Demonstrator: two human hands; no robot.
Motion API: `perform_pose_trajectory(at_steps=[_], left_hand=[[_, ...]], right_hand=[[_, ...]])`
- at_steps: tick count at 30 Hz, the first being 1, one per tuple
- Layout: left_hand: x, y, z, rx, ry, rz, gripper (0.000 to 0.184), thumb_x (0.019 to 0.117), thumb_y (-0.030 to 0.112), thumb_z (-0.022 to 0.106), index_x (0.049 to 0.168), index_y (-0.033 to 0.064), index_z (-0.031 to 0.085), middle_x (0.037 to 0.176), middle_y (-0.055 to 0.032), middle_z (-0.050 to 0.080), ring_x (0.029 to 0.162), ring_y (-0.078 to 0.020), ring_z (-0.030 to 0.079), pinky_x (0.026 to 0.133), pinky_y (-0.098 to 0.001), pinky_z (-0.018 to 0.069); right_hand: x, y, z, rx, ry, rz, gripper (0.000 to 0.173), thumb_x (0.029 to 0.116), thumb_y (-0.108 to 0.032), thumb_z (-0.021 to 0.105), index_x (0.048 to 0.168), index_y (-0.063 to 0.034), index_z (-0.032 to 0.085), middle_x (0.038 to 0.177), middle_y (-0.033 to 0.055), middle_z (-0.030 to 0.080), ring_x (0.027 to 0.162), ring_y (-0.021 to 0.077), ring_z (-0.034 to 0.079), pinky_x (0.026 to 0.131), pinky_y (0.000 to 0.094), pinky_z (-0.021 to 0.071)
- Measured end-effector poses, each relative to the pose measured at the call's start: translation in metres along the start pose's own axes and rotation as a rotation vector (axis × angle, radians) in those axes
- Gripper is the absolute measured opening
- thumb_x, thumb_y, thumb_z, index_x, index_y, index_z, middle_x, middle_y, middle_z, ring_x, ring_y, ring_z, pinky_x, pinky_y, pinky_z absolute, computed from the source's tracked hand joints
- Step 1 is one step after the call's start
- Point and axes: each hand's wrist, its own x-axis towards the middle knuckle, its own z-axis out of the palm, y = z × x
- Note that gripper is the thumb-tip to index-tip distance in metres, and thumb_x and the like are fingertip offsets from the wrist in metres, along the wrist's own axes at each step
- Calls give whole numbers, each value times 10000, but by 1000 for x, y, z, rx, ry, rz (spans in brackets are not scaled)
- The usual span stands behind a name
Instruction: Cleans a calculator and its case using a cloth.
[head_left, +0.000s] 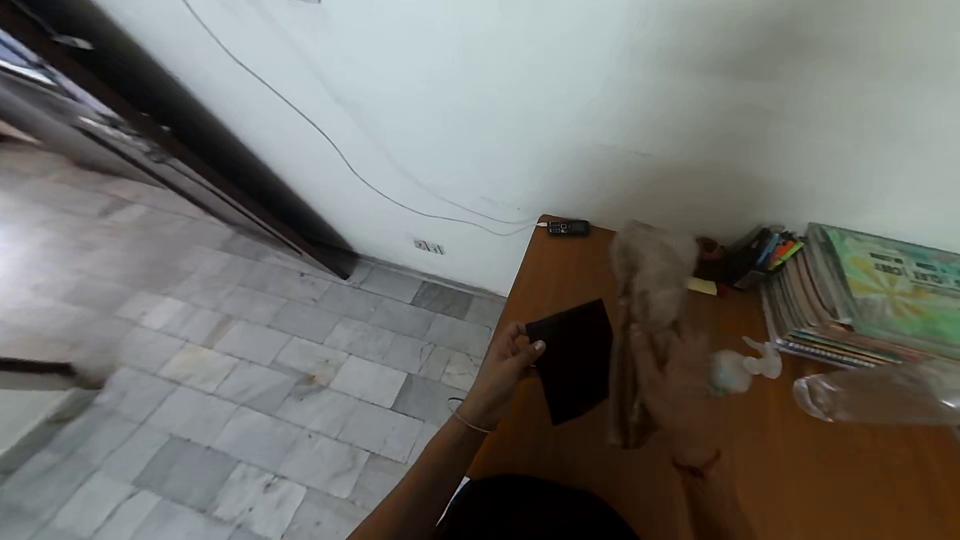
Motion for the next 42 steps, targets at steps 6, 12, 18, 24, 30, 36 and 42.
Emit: perform_pose_trajectory(at_steps=[6, 12, 18, 24, 30, 36, 42], left_hand=[[-9, -3, 27, 103, -28, 19, 344, 987, -72, 488, 1322, -7, 441, 1027, -34, 608, 880, -43, 627, 785, -227, 545], [-13, -10, 16, -13, -166, 3, 237, 995, -45, 461, 1217, 32, 425, 886, -20, 684, 819, -113, 706, 792, -302, 595], [-20, -2, 3, -87, -111, -17, 208, 1019, -39, 414, 1209, 39, 448, 933, -28, 691, 811, -114, 712, 771, -288, 607], [-16, 5, 6, -81, 46, -3, 156, 1042, -45, 419, 1184, 10, 452, 914, -76, 670, 806, -139, 708, 765, -293, 603], [-15, -5, 30, -163, 179, -42, 201, 1064, 2, 417, 1265, 11, 422, 946, -81, 626, 810, -128, 676, 733, -288, 582], [-19, -19, 26, -292, 182, -57, 160, 1072, 12, 383, 1229, 31, 408, 911, -62, 610, 733, -110, 659, 700, -261, 578], [-19, -26, 24, -406, 103, -10, 199, 1067, 6, 349, 1256, 46, 396, 983, -87, 649, 810, -155, 706, 770, -306, 607]], right_hand=[[-11, -24, 73, -145, 59, -379, 358, 860, -334, 691, 1119, -111, 796, 1212, 105, 721, 1001, 371, 660, 782, 558, 488], [20, 2, 46, -187, 22, -232, 333, 925, -293, 677, 1084, -17, 773, 1140, 188, 720, 1036, 438, 655, 794, 620, 497], [42, 72, 14, -331, 20, 6, 324, 985, -225, 639, 1119, 56, 731, 1215, 276, 674, 1150, 539, 585, 900, 713, 430], [34, 50, -23, -231, 168, 140, 365, 1024, -238, 577, 1087, 91, 724, 1217, 307, 655, 1132, 563, 568, 922, 727, 401], [-37, -30, 35, -156, 92, -11, 381, 938, -290, 614, 1127, 10, 753, 1323, 253, 642, 1233, 536, 565, 977, 731, 405], [-46, -13, 76, -279, 121, -35, 506, 948, -360, 496, 1254, -27, 724, 1401, 208, 621, 1310, 540, 525, 1022, 763, 338], [-22, -8, 56, -137, 71, 130, 531, 972, -305, 545, 1403, 1, 598, 1482, 286, 507, 1344, 544, 477, 968, 715, 425]])
